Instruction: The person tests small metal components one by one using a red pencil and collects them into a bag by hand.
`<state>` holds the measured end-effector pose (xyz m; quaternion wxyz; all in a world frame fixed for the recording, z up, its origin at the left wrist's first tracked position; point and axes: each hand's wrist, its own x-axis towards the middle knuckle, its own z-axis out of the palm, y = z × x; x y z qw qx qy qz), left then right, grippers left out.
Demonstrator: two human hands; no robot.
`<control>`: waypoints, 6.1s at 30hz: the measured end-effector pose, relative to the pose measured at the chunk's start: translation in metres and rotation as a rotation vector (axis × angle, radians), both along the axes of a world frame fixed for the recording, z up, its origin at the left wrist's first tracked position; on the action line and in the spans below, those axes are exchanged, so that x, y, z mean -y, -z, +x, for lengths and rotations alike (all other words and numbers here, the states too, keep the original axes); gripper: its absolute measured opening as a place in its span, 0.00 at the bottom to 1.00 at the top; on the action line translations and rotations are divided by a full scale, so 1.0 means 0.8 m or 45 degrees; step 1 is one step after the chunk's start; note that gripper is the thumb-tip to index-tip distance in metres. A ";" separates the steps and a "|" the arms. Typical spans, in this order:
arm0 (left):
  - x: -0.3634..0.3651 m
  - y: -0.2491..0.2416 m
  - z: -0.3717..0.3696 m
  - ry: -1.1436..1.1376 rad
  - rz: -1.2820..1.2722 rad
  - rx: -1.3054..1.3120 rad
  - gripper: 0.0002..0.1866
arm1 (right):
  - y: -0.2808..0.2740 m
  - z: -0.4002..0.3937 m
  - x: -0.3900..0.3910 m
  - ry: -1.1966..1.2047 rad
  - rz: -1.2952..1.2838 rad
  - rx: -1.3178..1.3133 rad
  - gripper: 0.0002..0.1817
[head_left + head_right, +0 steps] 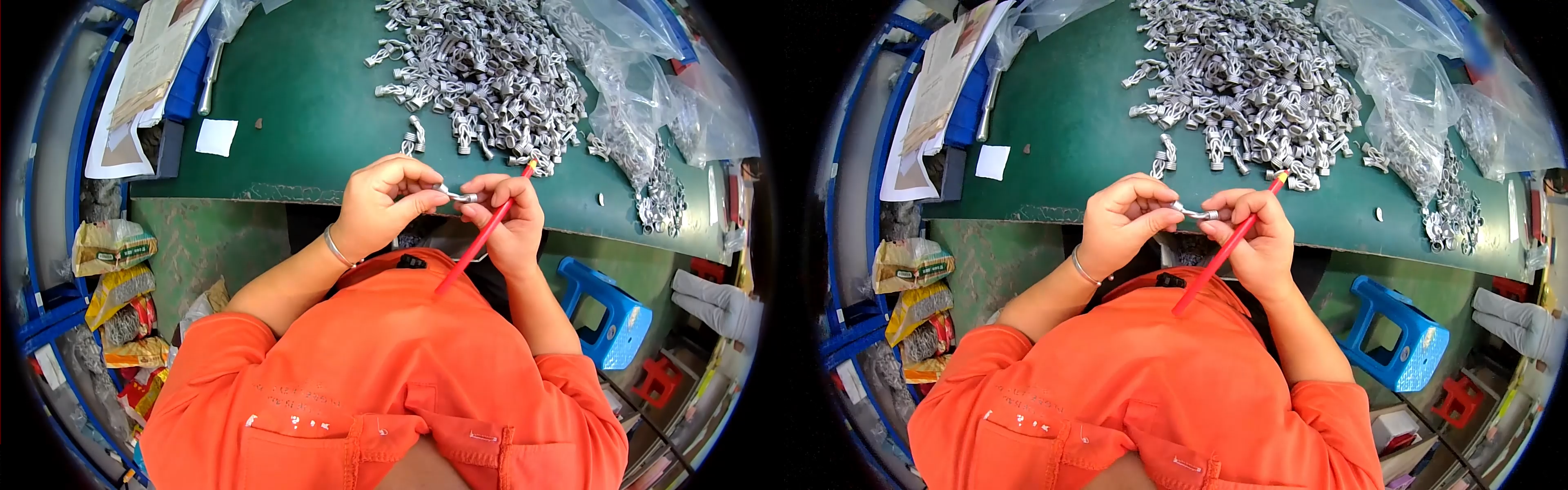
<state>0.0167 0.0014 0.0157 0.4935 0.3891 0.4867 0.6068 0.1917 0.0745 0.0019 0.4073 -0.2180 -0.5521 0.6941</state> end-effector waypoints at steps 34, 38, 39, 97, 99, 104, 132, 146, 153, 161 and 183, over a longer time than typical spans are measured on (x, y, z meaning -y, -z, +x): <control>-0.008 0.011 -0.031 -0.325 0.239 -1.500 0.10 | -0.005 -0.005 0.003 -0.004 0.468 0.469 0.12; -0.009 0.018 -0.030 -0.366 0.077 -1.027 0.06 | -0.008 -0.014 0.002 0.014 0.450 0.451 0.12; -0.008 0.012 -0.029 -0.344 0.039 -0.926 0.04 | -0.003 -0.015 0.002 0.017 0.449 0.450 0.12; -0.044 0.017 -0.038 -0.242 0.286 -1.397 0.17 | -0.009 -0.001 -0.010 0.040 0.466 0.471 0.16; -0.046 0.021 -0.043 -0.154 0.314 -1.410 0.14 | -0.010 -0.009 -0.013 0.062 0.432 0.444 0.15; -0.035 0.021 -0.035 -0.131 0.291 -1.279 0.10 | 0.017 -0.031 -0.015 0.218 0.357 0.477 0.12; 0.004 -0.006 -0.012 0.371 0.411 -0.747 0.10 | -0.002 0.008 0.010 0.010 0.137 -0.017 0.18; -0.093 0.030 0.010 -0.225 0.150 -1.535 0.16 | -0.009 0.017 0.004 0.217 0.472 0.339 0.13; -0.059 0.011 -0.001 -0.029 0.174 -1.077 0.07 | 0.007 0.010 -0.005 0.383 0.288 0.310 0.09; -0.030 -0.002 0.009 0.145 -0.114 -0.160 0.12 | -0.001 0.004 -0.021 0.059 -0.275 0.083 0.11; 0.016 -0.003 -0.001 0.274 0.310 -0.638 0.10 | 0.002 0.023 -0.010 0.219 0.292 0.210 0.14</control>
